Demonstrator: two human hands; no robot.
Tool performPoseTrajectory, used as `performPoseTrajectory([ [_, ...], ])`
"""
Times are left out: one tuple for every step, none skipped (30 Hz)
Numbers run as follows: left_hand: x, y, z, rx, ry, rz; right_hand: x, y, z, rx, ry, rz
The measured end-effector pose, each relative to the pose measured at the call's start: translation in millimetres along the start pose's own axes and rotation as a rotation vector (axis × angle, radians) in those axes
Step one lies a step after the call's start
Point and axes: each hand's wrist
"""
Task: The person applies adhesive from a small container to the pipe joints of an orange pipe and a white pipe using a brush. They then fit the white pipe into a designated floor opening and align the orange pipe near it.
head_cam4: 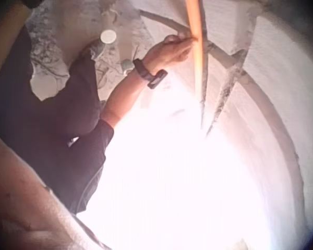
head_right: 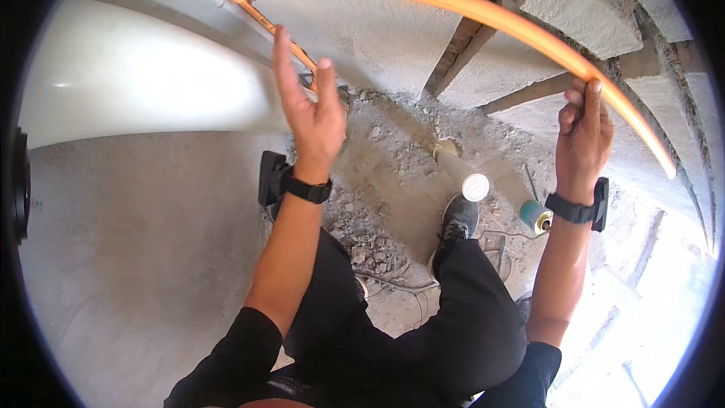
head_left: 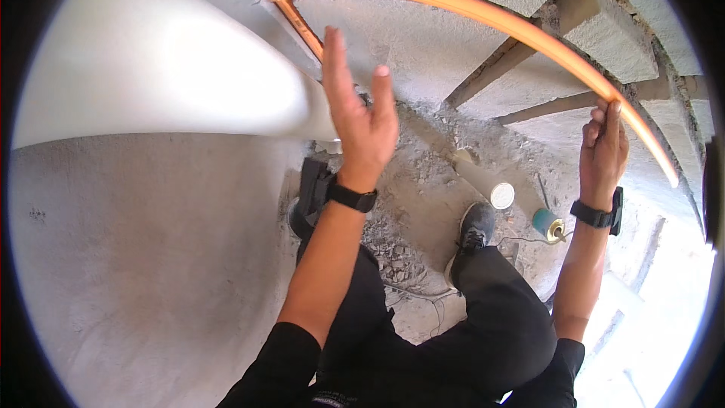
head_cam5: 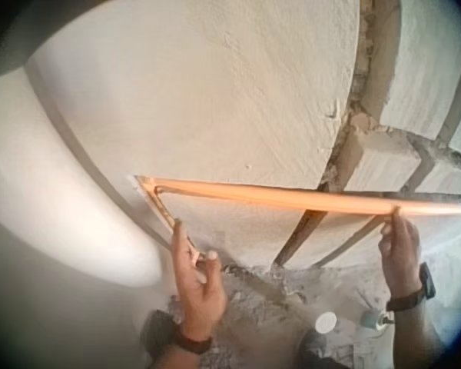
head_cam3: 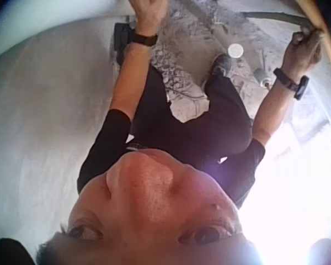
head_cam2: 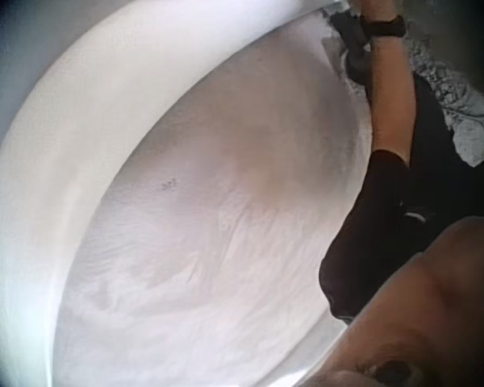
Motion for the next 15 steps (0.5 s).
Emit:
performPoseTrajectory([
  [8.7, 0.1, -2.8, 0.0, 0.017, 0.01, 3.6, -4.6, 2.8, -0.005, 0.006, 0.004],
  [18.2, -0.4, -10.0, -0.004, 0.02, 0.002, 7.0, -9.5, 6.0, 0.013, -0.003, -0.026],
  [28.8, -0.2, -17.5, 0.059, -0.038, 0.012, 9.0, -12.6, 9.8, 0.03, -0.011, -0.056],
  [36.6, -1.2, -26.0, 0.122, -0.101, 0.025, 11.0, -12.7, 14.0, 0.031, -0.008, -0.051],
  [44.5, -2.8, -32.5, 0.117, -0.1, 0.02, 13.8, -12.8, 18.8, 0.055, 0.008, -0.064],
  [52.3, -4.3, -38.8, 0.148, -0.102, 0.038, 15.3, -13.8, 22.4, 0.079, 0.023, -0.079],
  [56.6, -4.3, -42.5, 0.18, -0.105, 0.059, 14.2, -15.7, 24.7, 0.077, 0.027, -0.079],
  [59.2, -3.0, -43.9, 0.177, -0.102, 0.058, 11.5, -19.4, 26.3, 0.078, 0.066, -0.044],
  [61.4, -1.6, -45.2, 0.193, -0.114, 0.081, 9.9, -22.2, 27.1, 0.08, 0.105, -0.011],
  [64.4, 1.8, -47.7, 0.202, -0.121, 0.107, 8.2, -24.1, 28.6, 0.081, 0.117, -0.018],
  [68.2, 3.2, -49.9, 0.207, -0.104, 0.078, 7.4, -26.6, 29.3, 0.073, 0.126, 0.008],
  [69.3, 9.3, -53.2, 0.198, -0.097, 0.085, 6.2, -27.8, 29.5, 0.066, 0.136, 0.034],
  [70.1, 16.7, -58.7, 0.195, -0.022, 0.103, 6.8, -27.4, 30.0, 0.069, 0.138, 0.021],
  [71.1, 24.7, -64.4, 0.193, 0.052, 0.121, 5.4, -29.4, 30.2, 0.068, 0.143, 0.014],
  [74.1, 34.0, -69.3, 0.18, 0.095, 0.125, 3.4, -32.2, 29.9, 0.074, 0.147, 0.036],
])
Point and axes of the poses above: each hand's wrist, its own y-axis away from the middle knuckle, its own x-axis out of the palm, z = x × y, and after that the axes turned 11 degrees about -z, right-handed
